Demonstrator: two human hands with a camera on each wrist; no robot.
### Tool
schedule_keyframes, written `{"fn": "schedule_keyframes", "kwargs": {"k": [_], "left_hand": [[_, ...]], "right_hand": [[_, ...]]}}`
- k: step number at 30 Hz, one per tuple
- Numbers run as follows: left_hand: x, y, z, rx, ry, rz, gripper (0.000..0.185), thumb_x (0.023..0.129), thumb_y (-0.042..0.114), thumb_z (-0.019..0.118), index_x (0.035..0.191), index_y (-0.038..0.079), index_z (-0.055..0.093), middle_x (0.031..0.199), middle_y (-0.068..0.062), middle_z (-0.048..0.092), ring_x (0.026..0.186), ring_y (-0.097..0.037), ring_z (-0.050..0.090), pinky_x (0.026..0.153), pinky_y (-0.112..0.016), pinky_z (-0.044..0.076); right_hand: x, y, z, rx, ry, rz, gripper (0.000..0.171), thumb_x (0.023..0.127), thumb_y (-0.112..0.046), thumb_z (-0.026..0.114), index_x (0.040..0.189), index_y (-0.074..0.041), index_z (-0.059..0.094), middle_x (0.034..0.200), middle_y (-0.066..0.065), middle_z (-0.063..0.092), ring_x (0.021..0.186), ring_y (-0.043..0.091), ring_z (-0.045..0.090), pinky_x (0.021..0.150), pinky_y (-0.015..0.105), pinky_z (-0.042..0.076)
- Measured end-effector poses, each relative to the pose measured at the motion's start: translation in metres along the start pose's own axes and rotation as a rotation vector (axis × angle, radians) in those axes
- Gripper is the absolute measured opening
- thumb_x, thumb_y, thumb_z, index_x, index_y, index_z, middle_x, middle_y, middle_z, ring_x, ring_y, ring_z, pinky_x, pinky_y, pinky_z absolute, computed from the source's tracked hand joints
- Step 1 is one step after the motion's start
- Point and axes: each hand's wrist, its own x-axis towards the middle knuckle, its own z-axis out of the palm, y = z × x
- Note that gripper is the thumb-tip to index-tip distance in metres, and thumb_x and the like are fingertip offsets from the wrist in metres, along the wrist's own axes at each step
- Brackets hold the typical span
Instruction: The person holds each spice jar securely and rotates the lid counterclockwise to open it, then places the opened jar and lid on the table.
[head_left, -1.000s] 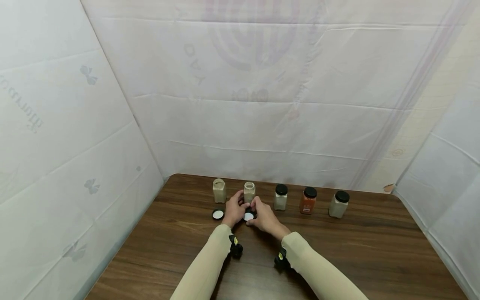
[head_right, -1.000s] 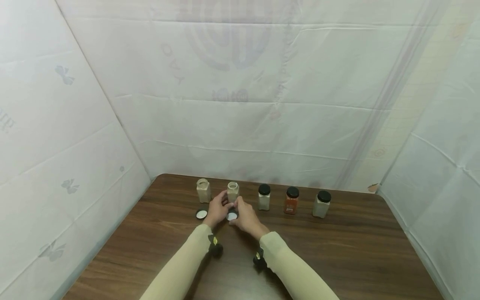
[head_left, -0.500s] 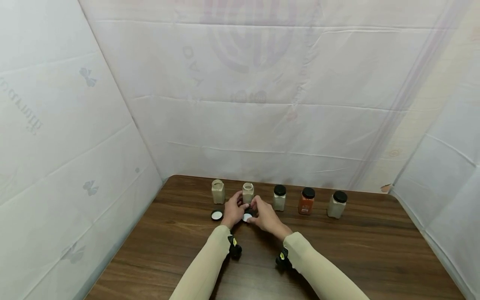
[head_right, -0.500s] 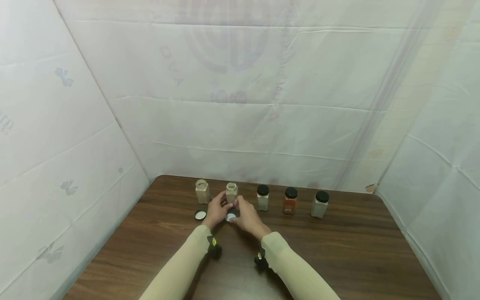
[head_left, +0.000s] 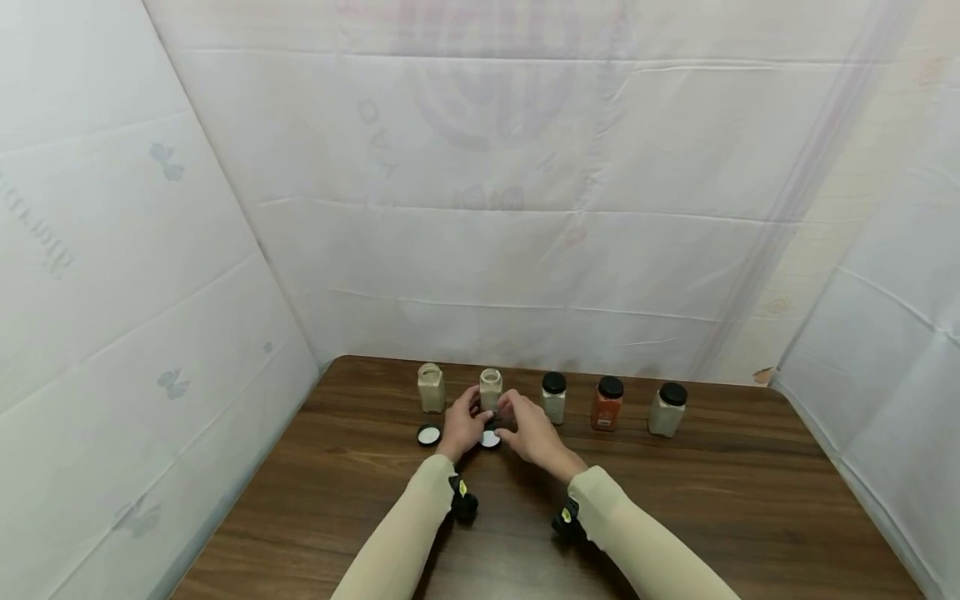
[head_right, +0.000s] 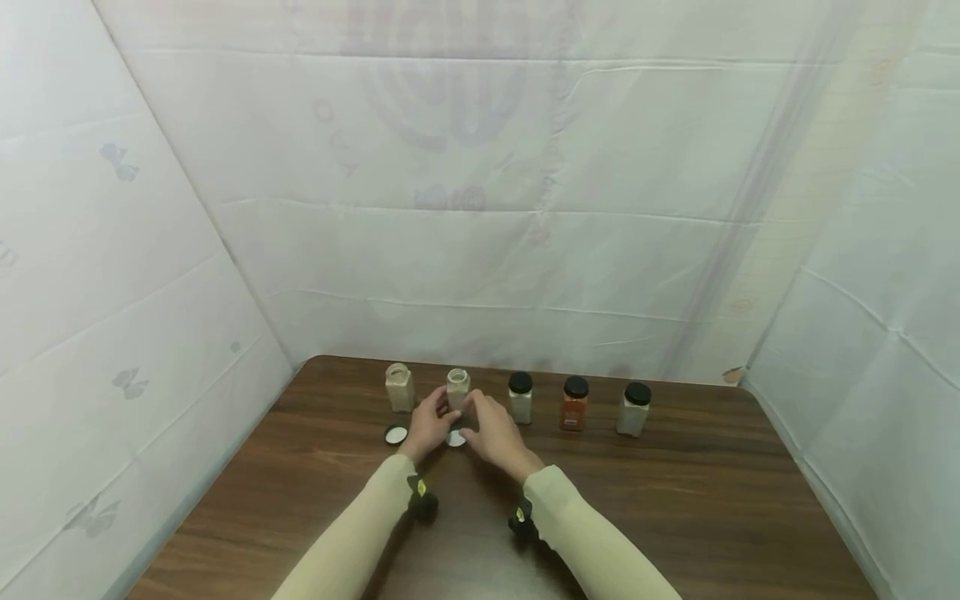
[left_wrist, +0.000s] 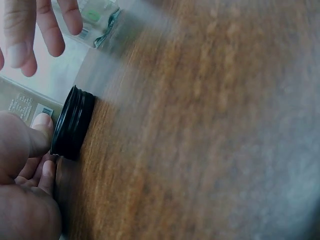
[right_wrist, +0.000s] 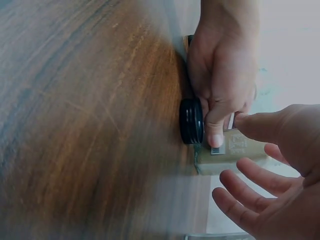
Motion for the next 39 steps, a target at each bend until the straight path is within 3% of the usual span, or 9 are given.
{"fn": "schedule_keyframes", "kwargs": {"k": [9, 20, 25, 39], "left_hand": [[-0.001, 0.001, -0.004, -0.021, -0.036, 0.023, 0.055, 0.097, -0.001, 0.068, 0.148, 0.007, 0.048, 0.143, -0.019, 0.06, 0.134, -0.036, 0.055, 0.11, -0.05, 0.047], [-0.004, 0.007, -0.006, -0.044, -0.026, 0.053, 0.063, 0.096, 0.003, 0.071, 0.152, 0.005, 0.043, 0.146, -0.021, 0.056, 0.135, -0.037, 0.054, 0.11, -0.05, 0.047], [-0.008, 0.01, -0.008, -0.055, 0.006, 0.054, 0.068, 0.095, 0.01, 0.075, 0.153, 0.005, 0.04, 0.15, -0.021, 0.053, 0.138, -0.036, 0.051, 0.109, -0.051, 0.047], [-0.016, 0.03, -0.009, -0.069, 0.083, 0.081, 0.067, 0.094, 0.011, 0.076, 0.152, 0.003, 0.042, 0.147, -0.023, 0.053, 0.137, -0.039, 0.051, 0.109, -0.052, 0.048]], "right_hand": [[-0.001, -0.008, -0.014, -0.007, 0.048, 0.006, 0.039, 0.093, -0.008, 0.077, 0.127, -0.004, 0.058, 0.123, 0.019, 0.064, 0.112, 0.04, 0.065, 0.09, 0.054, 0.056], [0.0, -0.01, -0.022, -0.039, 0.083, 0.003, 0.04, 0.093, -0.011, 0.078, 0.128, -0.006, 0.059, 0.124, 0.019, 0.065, 0.109, 0.037, 0.066, 0.088, 0.052, 0.058], [0.0, -0.012, -0.026, -0.048, 0.115, -0.015, 0.04, 0.093, -0.012, 0.078, 0.128, -0.008, 0.06, 0.124, 0.017, 0.066, 0.105, 0.033, 0.068, 0.086, 0.048, 0.059], [-0.001, -0.014, -0.037, -0.03, 0.127, 0.0, 0.04, 0.095, -0.013, 0.076, 0.131, -0.007, 0.061, 0.127, 0.019, 0.065, 0.105, 0.038, 0.068, 0.089, 0.049, 0.059]]}}
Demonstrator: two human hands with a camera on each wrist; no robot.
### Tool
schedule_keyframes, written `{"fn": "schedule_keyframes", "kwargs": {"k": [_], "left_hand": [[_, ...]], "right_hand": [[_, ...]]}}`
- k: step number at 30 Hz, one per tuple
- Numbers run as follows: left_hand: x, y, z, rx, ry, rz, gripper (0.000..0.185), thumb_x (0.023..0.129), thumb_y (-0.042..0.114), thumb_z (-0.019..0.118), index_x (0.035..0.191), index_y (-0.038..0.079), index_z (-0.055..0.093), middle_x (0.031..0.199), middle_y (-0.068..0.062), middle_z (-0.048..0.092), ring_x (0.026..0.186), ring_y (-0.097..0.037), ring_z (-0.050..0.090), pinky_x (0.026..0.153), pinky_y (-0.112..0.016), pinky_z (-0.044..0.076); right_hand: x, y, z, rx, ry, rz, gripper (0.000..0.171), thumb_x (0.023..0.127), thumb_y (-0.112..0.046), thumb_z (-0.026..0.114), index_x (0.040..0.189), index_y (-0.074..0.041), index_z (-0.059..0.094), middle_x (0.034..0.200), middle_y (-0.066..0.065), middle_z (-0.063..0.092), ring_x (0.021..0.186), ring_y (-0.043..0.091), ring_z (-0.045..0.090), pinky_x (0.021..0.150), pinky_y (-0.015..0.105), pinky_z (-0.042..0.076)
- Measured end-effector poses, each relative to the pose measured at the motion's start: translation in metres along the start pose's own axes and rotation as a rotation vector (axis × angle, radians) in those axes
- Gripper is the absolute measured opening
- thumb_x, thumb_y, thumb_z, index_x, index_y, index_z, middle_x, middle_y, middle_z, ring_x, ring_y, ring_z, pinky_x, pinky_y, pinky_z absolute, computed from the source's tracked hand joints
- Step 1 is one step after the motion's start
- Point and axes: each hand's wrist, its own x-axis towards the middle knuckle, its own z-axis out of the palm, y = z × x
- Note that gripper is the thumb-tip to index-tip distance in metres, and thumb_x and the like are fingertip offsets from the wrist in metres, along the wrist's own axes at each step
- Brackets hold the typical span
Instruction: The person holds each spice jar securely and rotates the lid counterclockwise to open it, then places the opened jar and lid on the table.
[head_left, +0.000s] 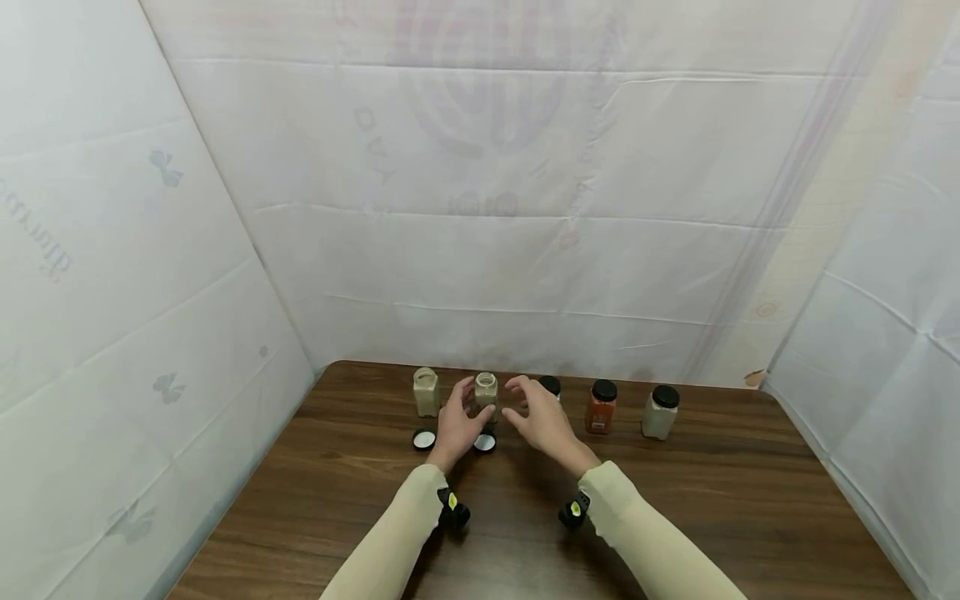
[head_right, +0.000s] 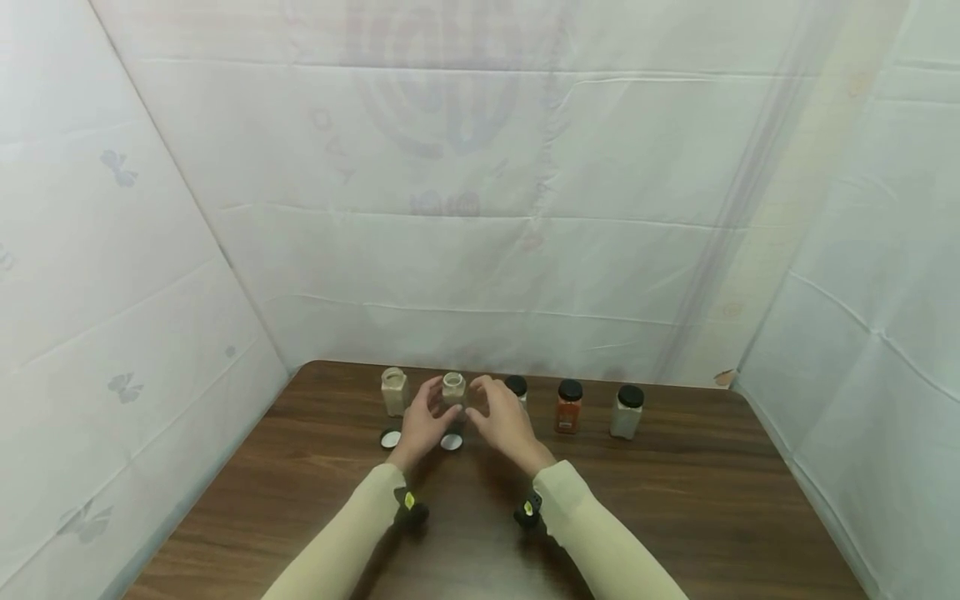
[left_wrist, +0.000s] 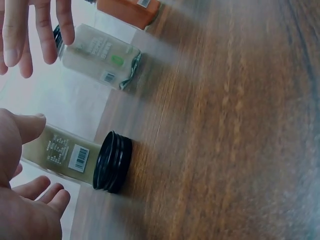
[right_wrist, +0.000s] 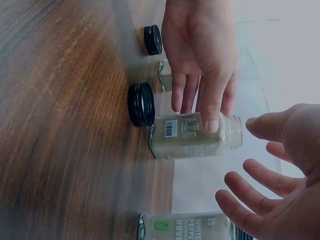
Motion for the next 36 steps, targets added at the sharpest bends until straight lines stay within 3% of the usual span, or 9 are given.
{"fn": "schedule_keyframes", "kwargs": {"k": [11, 15, 25, 36], "left_hand": [[-0.012, 0.001, -0.002, -0.019, 0.054, 0.053, 0.065, 0.094, 0.009, 0.076, 0.15, 0.001, 0.044, 0.143, -0.026, 0.053, 0.13, -0.044, 0.054, 0.105, -0.056, 0.05], [-0.016, 0.005, -0.001, -0.006, 0.102, 0.085, 0.061, 0.092, 0.008, 0.078, 0.144, -0.001, 0.048, 0.134, -0.026, 0.057, 0.123, -0.045, 0.058, 0.097, -0.055, 0.054], [-0.028, 0.013, 0.008, -0.008, 0.167, 0.085, 0.043, 0.091, 0.008, 0.079, 0.126, 0.0, 0.056, 0.118, -0.025, 0.06, 0.105, -0.041, 0.064, 0.086, -0.052, 0.058], [-0.035, 0.016, 0.015, -0.032, 0.136, 0.122, 0.038, 0.092, 0.009, 0.079, 0.121, -0.003, 0.058, 0.113, -0.023, 0.064, 0.102, -0.037, 0.066, 0.082, -0.048, 0.06]], "right_hand": [[-0.003, 0.001, -0.006, 0.006, 0.01, 0.017, 0.038, 0.096, -0.015, 0.075, 0.13, -0.011, 0.061, 0.128, 0.016, 0.064, 0.106, 0.035, 0.068, 0.089, 0.049, 0.059], [-0.005, 0.002, -0.009, 0.023, 0.012, 0.016, 0.038, 0.095, -0.014, 0.075, 0.13, -0.011, 0.061, 0.128, 0.017, 0.064, 0.106, 0.036, 0.069, 0.089, 0.048, 0.059], [-0.01, 0.005, -0.02, 0.009, 0.062, 0.023, 0.036, 0.094, -0.013, 0.077, 0.127, -0.012, 0.063, 0.125, 0.015, 0.067, 0.102, 0.036, 0.069, 0.085, 0.05, 0.059], [-0.019, 0.017, -0.032, -0.014, 0.121, 0.013, 0.037, 0.092, -0.01, 0.078, 0.126, -0.01, 0.064, 0.119, 0.012, 0.069, 0.092, 0.025, 0.072, 0.078, 0.044, 0.061]]}}
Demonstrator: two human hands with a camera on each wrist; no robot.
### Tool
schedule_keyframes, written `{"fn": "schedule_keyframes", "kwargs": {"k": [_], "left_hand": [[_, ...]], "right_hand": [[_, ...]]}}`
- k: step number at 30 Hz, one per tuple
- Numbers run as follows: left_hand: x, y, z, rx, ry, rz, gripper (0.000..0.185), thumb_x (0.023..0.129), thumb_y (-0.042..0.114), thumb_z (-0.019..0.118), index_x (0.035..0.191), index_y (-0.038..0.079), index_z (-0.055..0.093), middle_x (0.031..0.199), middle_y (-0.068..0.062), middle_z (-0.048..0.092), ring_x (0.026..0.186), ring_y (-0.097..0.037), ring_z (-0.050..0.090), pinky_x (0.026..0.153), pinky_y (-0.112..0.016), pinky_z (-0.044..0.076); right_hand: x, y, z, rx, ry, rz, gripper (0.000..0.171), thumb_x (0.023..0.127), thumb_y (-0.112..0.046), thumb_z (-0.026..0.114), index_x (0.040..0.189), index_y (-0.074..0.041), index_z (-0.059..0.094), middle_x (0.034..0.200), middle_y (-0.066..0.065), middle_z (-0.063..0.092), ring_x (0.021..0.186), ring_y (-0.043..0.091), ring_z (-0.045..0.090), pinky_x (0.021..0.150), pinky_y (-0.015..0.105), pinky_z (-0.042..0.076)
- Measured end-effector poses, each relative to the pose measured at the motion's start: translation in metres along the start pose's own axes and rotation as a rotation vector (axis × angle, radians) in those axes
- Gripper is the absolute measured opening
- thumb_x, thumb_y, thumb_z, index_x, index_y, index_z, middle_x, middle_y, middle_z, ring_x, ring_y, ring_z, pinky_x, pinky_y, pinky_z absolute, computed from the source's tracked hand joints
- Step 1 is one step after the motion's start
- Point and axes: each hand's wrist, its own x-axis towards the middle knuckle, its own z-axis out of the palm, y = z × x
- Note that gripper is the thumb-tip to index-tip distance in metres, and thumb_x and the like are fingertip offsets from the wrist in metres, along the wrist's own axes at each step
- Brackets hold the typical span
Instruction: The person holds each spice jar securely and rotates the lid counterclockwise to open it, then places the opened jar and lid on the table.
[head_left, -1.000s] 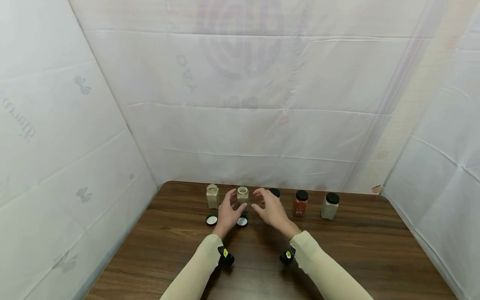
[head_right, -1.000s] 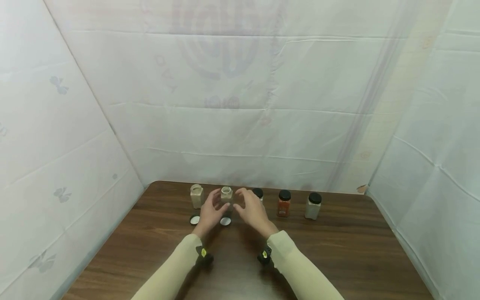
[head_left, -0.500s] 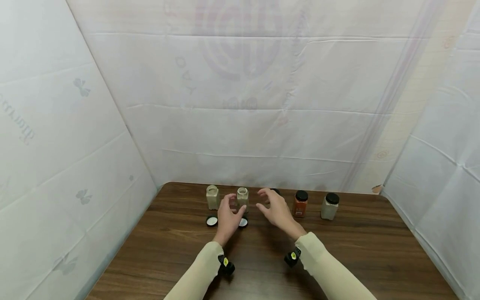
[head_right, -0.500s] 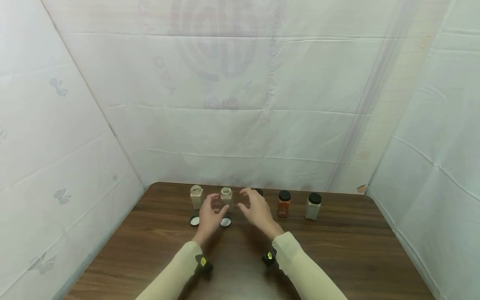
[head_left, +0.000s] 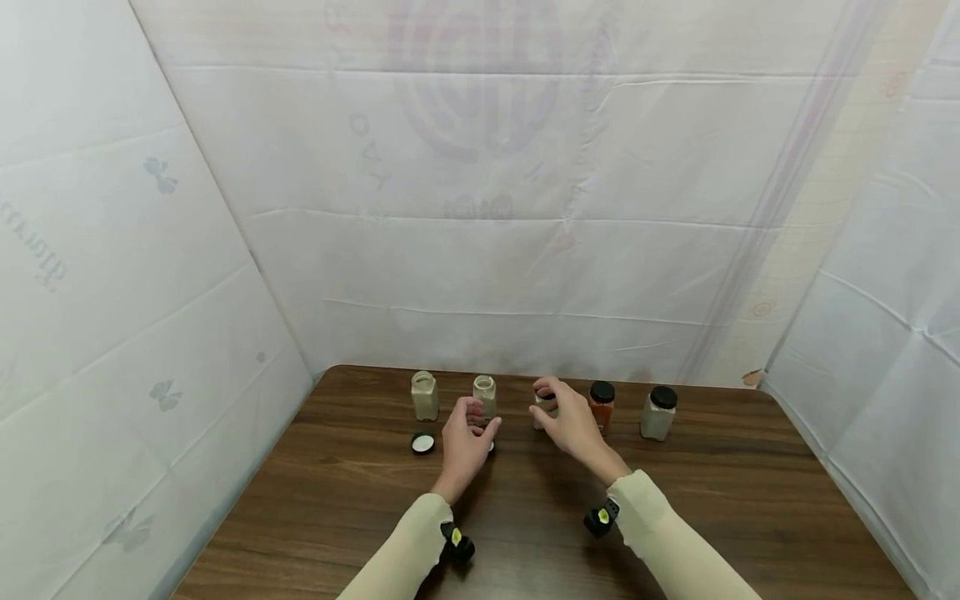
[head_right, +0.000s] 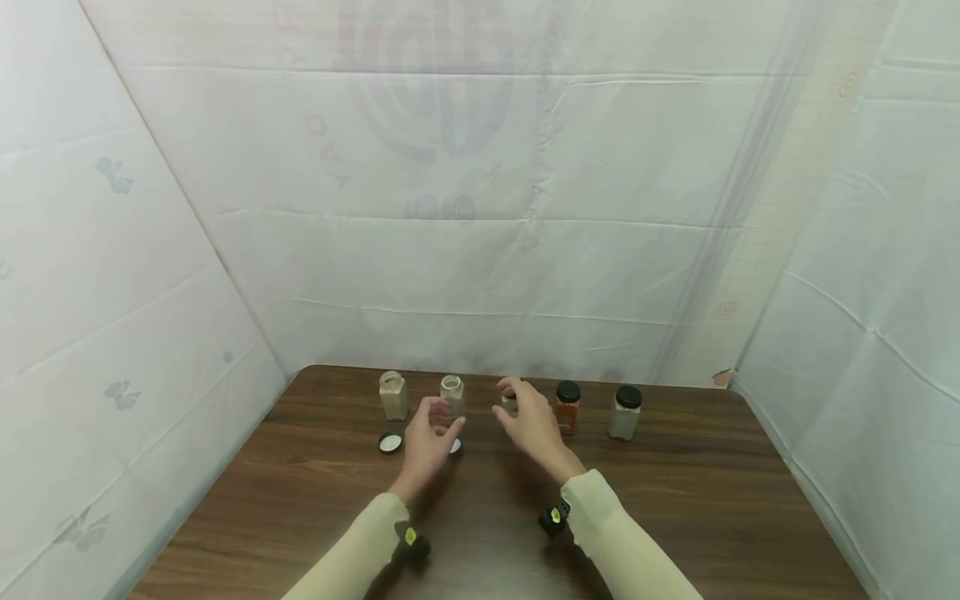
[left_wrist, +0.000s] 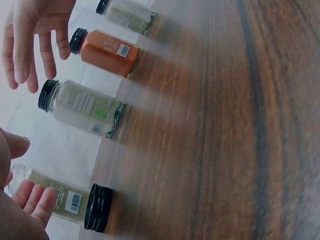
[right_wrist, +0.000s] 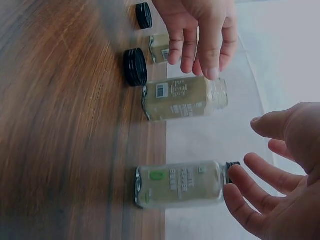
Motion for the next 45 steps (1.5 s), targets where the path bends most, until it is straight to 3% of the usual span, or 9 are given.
{"fn": "schedule_keyframes", "kwargs": {"k": [7, 16, 25, 39, 45], "left_hand": [[-0.003, 0.002, 0.006, -0.004, -0.038, -0.017, 0.035, 0.092, 0.009, 0.079, 0.119, 0.003, 0.059, 0.114, -0.021, 0.065, 0.101, -0.03, 0.067, 0.082, -0.044, 0.06], [-0.003, 0.006, 0.013, -0.032, -0.027, 0.021, 0.032, 0.089, 0.003, 0.08, 0.115, 0.008, 0.062, 0.106, -0.01, 0.066, 0.098, -0.031, 0.068, 0.082, -0.048, 0.06], [-0.004, 0.005, 0.018, -0.035, -0.039, 0.054, 0.031, 0.089, 0.004, 0.08, 0.114, 0.007, 0.062, 0.109, -0.021, 0.067, 0.098, -0.034, 0.069, 0.08, -0.043, 0.061], [-0.006, 0.012, 0.023, -0.043, -0.054, 0.049, 0.03, 0.09, 0.003, 0.079, 0.115, 0.006, 0.062, 0.11, -0.021, 0.067, 0.099, -0.031, 0.07, 0.083, -0.041, 0.061], [-0.006, 0.01, 0.027, -0.072, -0.056, 0.054, 0.031, 0.089, 0.001, 0.079, 0.114, 0.003, 0.062, 0.111, -0.024, 0.067, 0.1, -0.037, 0.07, 0.085, -0.043, 0.061]], "right_hand": [[-0.008, 0.007, -0.006, -0.007, 0.037, -0.032, 0.037, 0.091, -0.008, 0.079, 0.126, -0.005, 0.065, 0.115, 0.013, 0.07, 0.089, 0.028, 0.07, 0.077, 0.046, 0.06], [-0.01, 0.014, -0.009, -0.026, 0.067, -0.027, 0.037, 0.09, -0.007, 0.08, 0.124, -0.004, 0.066, 0.111, 0.012, 0.071, 0.085, 0.024, 0.07, 0.075, 0.044, 0.061], [-0.012, 0.018, -0.009, -0.017, 0.056, -0.016, 0.037, 0.091, -0.007, 0.079, 0.125, -0.005, 0.065, 0.113, 0.013, 0.07, 0.085, 0.025, 0.07, 0.074, 0.043, 0.061], [-0.014, 0.018, -0.01, -0.003, 0.079, 0.001, 0.037, 0.091, -0.006, 0.079, 0.125, -0.004, 0.065, 0.112, 0.014, 0.07, 0.087, 0.027, 0.071, 0.075, 0.044, 0.061], [-0.013, 0.016, -0.011, 0.006, 0.083, 0.0, 0.038, 0.091, -0.006, 0.079, 0.126, -0.003, 0.064, 0.112, 0.014, 0.07, 0.088, 0.028, 0.071, 0.076, 0.044, 0.061]]}}
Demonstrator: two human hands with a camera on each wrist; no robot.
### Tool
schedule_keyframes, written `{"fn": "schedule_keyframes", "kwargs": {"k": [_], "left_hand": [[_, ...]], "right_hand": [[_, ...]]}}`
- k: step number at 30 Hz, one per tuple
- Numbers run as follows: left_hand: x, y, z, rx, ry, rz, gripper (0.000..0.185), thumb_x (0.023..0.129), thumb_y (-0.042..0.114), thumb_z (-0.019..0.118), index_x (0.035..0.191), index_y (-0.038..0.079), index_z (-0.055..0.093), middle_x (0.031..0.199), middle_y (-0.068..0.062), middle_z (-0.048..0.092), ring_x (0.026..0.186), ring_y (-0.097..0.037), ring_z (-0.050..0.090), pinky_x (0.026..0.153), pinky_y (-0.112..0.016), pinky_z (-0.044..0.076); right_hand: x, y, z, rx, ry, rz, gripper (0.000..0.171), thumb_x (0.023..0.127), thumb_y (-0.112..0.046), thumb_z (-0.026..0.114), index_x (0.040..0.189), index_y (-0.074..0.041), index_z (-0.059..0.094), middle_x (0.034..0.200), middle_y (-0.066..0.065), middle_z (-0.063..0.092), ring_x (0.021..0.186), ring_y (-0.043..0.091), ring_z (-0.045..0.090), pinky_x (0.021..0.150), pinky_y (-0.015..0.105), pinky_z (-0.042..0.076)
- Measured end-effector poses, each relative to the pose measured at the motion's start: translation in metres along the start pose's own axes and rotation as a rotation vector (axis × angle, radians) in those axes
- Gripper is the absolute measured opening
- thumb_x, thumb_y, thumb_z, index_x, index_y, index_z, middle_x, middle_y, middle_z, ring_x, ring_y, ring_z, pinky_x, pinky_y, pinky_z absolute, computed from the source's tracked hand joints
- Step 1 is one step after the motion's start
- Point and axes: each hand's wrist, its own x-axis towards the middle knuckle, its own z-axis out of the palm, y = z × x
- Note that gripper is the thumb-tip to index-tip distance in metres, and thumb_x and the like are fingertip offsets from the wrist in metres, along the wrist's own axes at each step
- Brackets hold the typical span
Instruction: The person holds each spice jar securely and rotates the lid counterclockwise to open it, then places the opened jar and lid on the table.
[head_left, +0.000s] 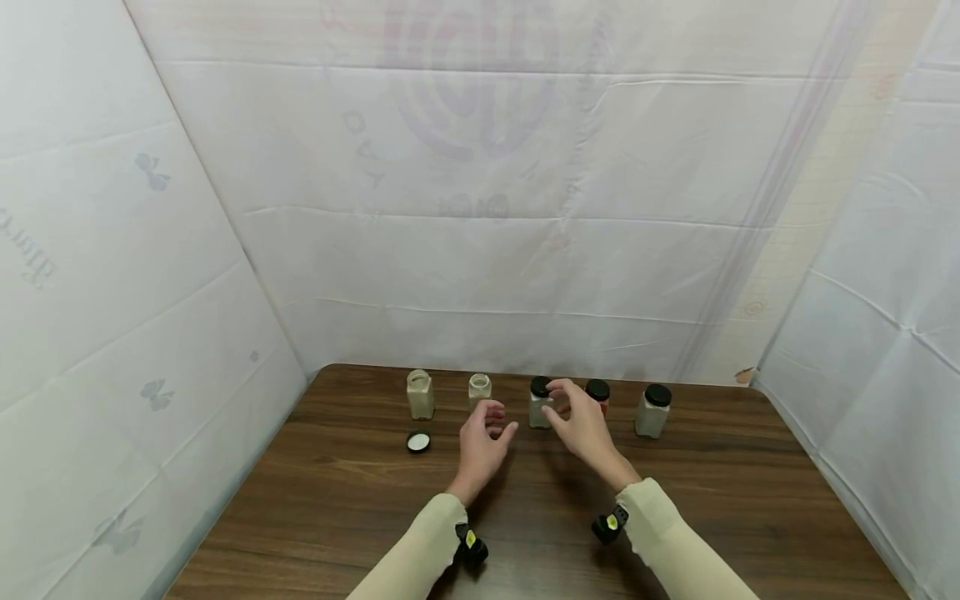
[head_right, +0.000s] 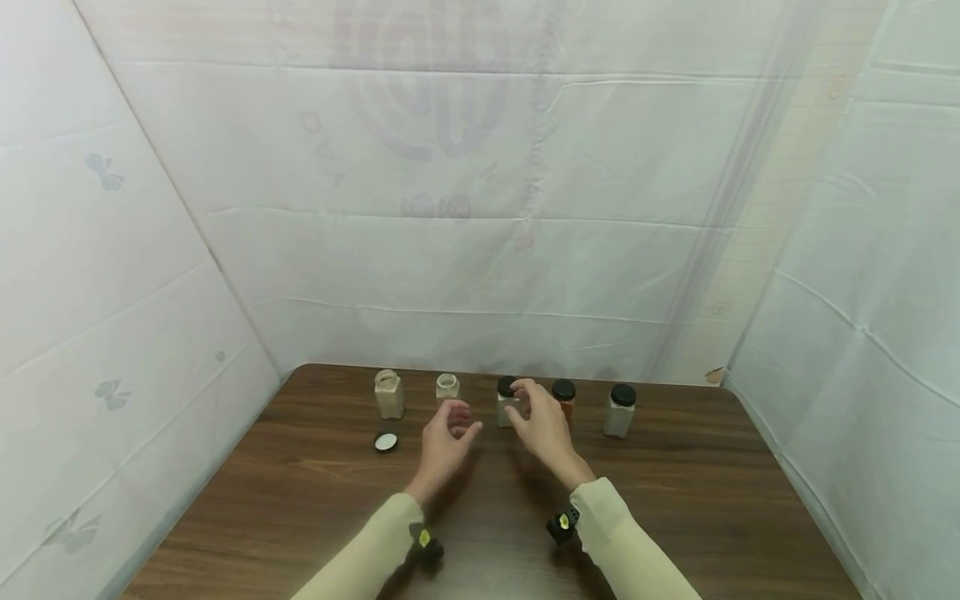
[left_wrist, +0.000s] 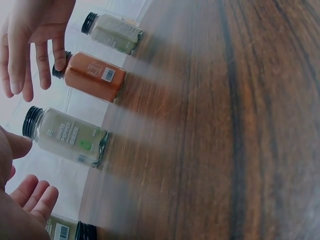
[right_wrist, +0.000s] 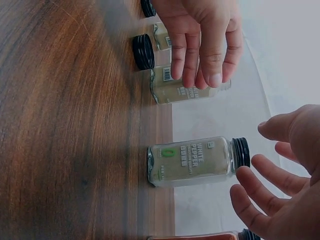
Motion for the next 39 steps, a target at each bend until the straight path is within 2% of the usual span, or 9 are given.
{"fn": "schedule_keyframes", "kwargs": {"k": [11, 19, 24, 29, 39], "left_hand": [[0.001, -0.003, 0.008, -0.019, -0.017, 0.016, 0.03, 0.09, 0.001, 0.078, 0.115, 0.003, 0.061, 0.112, -0.022, 0.066, 0.103, -0.042, 0.068, 0.087, -0.048, 0.06], [0.003, -0.004, 0.013, -0.009, -0.037, -0.023, 0.031, 0.091, 0.002, 0.077, 0.117, 0.004, 0.06, 0.117, -0.025, 0.065, 0.108, -0.04, 0.067, 0.091, -0.047, 0.059], [0.003, -0.002, 0.015, -0.005, -0.047, -0.034, 0.035, 0.092, 0.003, 0.077, 0.122, 0.003, 0.06, 0.121, -0.025, 0.064, 0.115, -0.041, 0.064, 0.094, -0.05, 0.057], [0.004, -0.001, 0.018, -0.021, -0.051, -0.012, 0.039, 0.091, 0.001, 0.076, 0.126, -0.001, 0.059, 0.125, -0.029, 0.063, 0.116, -0.046, 0.063, 0.095, -0.054, 0.056], [0.005, -0.005, 0.03, 0.011, -0.09, -0.038, 0.056, 0.093, 0.002, 0.074, 0.143, 0.001, 0.049, 0.138, -0.029, 0.057, 0.124, -0.043, 0.061, 0.1, -0.05, 0.054]], "right_hand": [[0.002, 0.0, -0.001, 0.003, 0.022, 0.001, 0.037, 0.09, -0.005, 0.079, 0.124, -0.002, 0.065, 0.112, 0.017, 0.071, 0.086, 0.029, 0.071, 0.075, 0.045, 0.061], [0.004, 0.001, -0.001, 0.002, 0.031, 0.0, 0.036, 0.091, -0.005, 0.078, 0.124, -0.002, 0.065, 0.114, 0.018, 0.07, 0.086, 0.029, 0.07, 0.076, 0.046, 0.061], [0.004, 0.001, -0.001, -0.016, 0.038, -0.004, 0.036, 0.091, -0.007, 0.079, 0.124, -0.004, 0.065, 0.116, 0.017, 0.069, 0.092, 0.031, 0.068, 0.08, 0.047, 0.06], [0.005, 0.001, -0.001, -0.015, 0.037, 0.006, 0.037, 0.091, -0.007, 0.079, 0.125, -0.003, 0.065, 0.118, 0.017, 0.067, 0.099, 0.037, 0.066, 0.085, 0.05, 0.058], [0.006, 0.005, 0.003, -0.049, 0.028, 0.006, 0.043, 0.092, -0.01, 0.077, 0.133, -0.002, 0.064, 0.126, 0.021, 0.063, 0.104, 0.042, 0.064, 0.084, 0.054, 0.057]]}}
